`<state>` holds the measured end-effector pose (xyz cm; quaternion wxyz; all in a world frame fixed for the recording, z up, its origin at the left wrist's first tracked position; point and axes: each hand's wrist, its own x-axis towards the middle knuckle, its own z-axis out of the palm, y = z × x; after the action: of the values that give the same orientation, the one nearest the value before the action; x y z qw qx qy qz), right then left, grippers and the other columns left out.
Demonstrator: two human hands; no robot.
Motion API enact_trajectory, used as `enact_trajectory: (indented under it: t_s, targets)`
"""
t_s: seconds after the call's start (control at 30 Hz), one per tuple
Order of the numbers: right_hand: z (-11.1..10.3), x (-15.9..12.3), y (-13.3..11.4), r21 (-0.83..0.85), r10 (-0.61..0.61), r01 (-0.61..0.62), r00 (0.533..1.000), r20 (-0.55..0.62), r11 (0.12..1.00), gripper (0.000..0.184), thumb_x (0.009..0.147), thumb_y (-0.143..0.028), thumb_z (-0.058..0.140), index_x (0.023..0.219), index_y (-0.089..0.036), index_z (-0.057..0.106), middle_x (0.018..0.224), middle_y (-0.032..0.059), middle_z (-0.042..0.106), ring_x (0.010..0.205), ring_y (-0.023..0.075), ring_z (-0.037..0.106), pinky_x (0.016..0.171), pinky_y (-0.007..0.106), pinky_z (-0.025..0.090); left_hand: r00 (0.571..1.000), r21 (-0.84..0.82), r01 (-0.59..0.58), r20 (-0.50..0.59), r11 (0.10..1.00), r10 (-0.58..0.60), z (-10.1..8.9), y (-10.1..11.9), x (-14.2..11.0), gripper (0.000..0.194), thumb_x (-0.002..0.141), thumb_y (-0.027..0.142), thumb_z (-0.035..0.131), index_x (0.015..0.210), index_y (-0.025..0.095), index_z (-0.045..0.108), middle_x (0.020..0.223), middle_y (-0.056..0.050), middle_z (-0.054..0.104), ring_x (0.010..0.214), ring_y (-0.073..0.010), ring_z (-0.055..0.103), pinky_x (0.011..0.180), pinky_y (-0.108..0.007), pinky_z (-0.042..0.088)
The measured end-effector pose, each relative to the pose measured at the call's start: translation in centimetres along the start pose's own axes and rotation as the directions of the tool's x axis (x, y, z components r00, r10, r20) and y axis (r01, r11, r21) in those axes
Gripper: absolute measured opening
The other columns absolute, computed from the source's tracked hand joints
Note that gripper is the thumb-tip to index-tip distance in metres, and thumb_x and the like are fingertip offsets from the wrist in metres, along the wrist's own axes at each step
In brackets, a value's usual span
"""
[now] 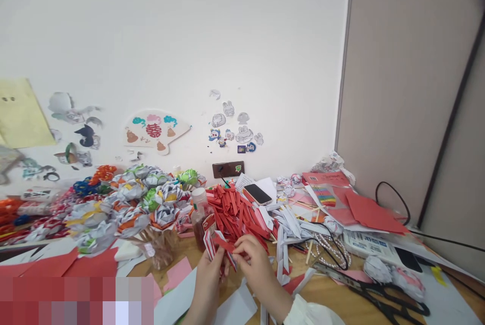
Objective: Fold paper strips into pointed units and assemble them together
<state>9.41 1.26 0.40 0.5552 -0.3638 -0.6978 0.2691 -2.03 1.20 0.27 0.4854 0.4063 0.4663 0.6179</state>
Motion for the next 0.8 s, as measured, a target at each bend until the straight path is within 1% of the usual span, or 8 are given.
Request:
enact_trajectory:
  t_s: [0.1, 0.17, 0.27, 0.37, 0.53, 0.63, 0.7, 0.8]
  targets:
    - [0.2, 0.0, 0.0, 0.017, 0.124, -0.123, 0.99, -0.062, 0.992, 0.027, 0.063, 0.001, 0.049, 0.079, -0.017, 0.06, 0.077, 0.0018, 0.056, 0.068, 0.0139, 0.054, 0.061, 0.023, 0.043, 1.0, 0.05, 0.019, -0.02, 0.999, -0.018, 0.2, 0.3, -0.2, 0.044, 0.055, 0.06, 0.06, 0.062, 0.018, 0.048, 0.026, 0.01, 0.042, 0.024, -0.0041, 0.028, 0.029, -0.014, 0.018]
    - [0.3, 0.1, 0.1, 0.013, 0.16, -0.159, 0.982, -0.097, 0.987, 0.032, 0.063, 0.001, 0.05, 0.087, -0.017, 0.06, 0.076, 0.0015, 0.057, 0.067, 0.0142, 0.054, 0.062, 0.024, 0.043, 0.999, 0.084, 0.021, -0.043, 0.996, -0.017, 0.4, 0.4, -0.4, 0.044, 0.056, 0.06, 0.06, 0.066, 0.019, 0.048, 0.026, 0.01, 0.042, 0.023, -0.0048, 0.028, 0.028, -0.015, 0.018]
    - [0.5, 0.2, 0.1, -0.046, 0.145, -0.15, 0.985, -0.095, 0.988, 0.021, 0.067, -0.002, 0.05, 0.077, -0.016, 0.063, 0.072, 0.0022, 0.058, 0.066, 0.0149, 0.055, 0.061, 0.023, 0.042, 0.999, 0.119, 0.004, -0.053, 0.993, 0.002, 0.6, 0.4, -0.5, 0.045, 0.056, 0.062, 0.058, 0.059, 0.019, 0.045, 0.025, 0.008, 0.043, 0.023, -0.0061, 0.031, 0.028, -0.016, 0.02]
    - [0.7, 0.0, 0.1, -0.15, 0.104, -0.115, 0.992, -0.077, 0.982, 0.017, 0.07, -0.003, 0.051, 0.067, -0.015, 0.063, 0.067, 0.0022, 0.057, 0.063, 0.0144, 0.054, 0.058, 0.022, 0.04, 1.0, 0.131, 0.014, -0.021, 0.991, -0.011, 0.8, 0.0, -0.4, 0.046, 0.056, 0.064, 0.056, 0.059, 0.018, 0.046, 0.025, 0.008, 0.044, 0.023, -0.0059, 0.031, 0.029, -0.016, 0.02]
    - [0.3, -0.6, -0.3, -0.3, 0.01, -0.018, 1.0, -0.03, 0.954, 0.016, 0.076, -0.005, 0.049, 0.074, -0.015, 0.061, 0.073, 0.0029, 0.057, 0.071, 0.0144, 0.052, 0.064, 0.023, 0.038, 0.999, 0.133, -0.037, 0.0, 0.99, 0.037, 1.0, -0.1, -0.6, 0.044, 0.057, 0.06, 0.059, 0.056, 0.019, 0.043, 0.024, 0.008, 0.044, 0.023, -0.0061, 0.032, 0.03, -0.016, 0.021]
    - [0.0, -0.7, -0.6, -0.437, -0.027, 0.04, 0.999, 0.035, 0.898, 0.015, 0.077, -0.006, 0.05, 0.073, -0.016, 0.06, 0.074, 0.0028, 0.056, 0.073, 0.0158, 0.05, 0.064, 0.025, 0.037, 0.999, 0.139, -0.027, 0.036, 0.99, 0.023, 1.1, 0.0, -0.7, 0.042, 0.058, 0.058, 0.06, 0.054, 0.02, 0.042, 0.025, 0.007, 0.046, 0.024, -0.0063, 0.034, 0.03, -0.017, 0.022]
    - [-0.1, -0.8, -0.8, -0.498, -0.073, 0.109, 0.993, 0.091, 0.86, 0.015, 0.078, -0.008, 0.049, 0.072, -0.017, 0.059, 0.074, 0.0027, 0.056, 0.073, 0.0161, 0.048, 0.064, 0.026, 0.036, 1.0, 0.136, -0.024, 0.017, 0.99, 0.022, 1.0, 0.0, -0.7, 0.042, 0.058, 0.058, 0.06, 0.054, 0.02, 0.042, 0.026, 0.008, 0.045, 0.025, -0.007, 0.035, 0.03, -0.017, 0.023]
    - [-0.1, -0.9, -1.1, -0.517, -0.126, 0.188, 0.98, 0.153, 0.835, 0.018, 0.08, -0.009, 0.045, 0.074, -0.017, 0.06, 0.074, 0.0024, 0.055, 0.072, 0.0154, 0.048, 0.063, 0.025, 0.035, 0.999, 0.161, -0.038, -0.014, 0.986, 0.041, 0.9, 0.0, -0.6, 0.043, 0.057, 0.059, 0.059, 0.053, 0.02, 0.042, 0.027, 0.009, 0.042, 0.026, -0.0068, 0.035, 0.031, -0.017, 0.024]
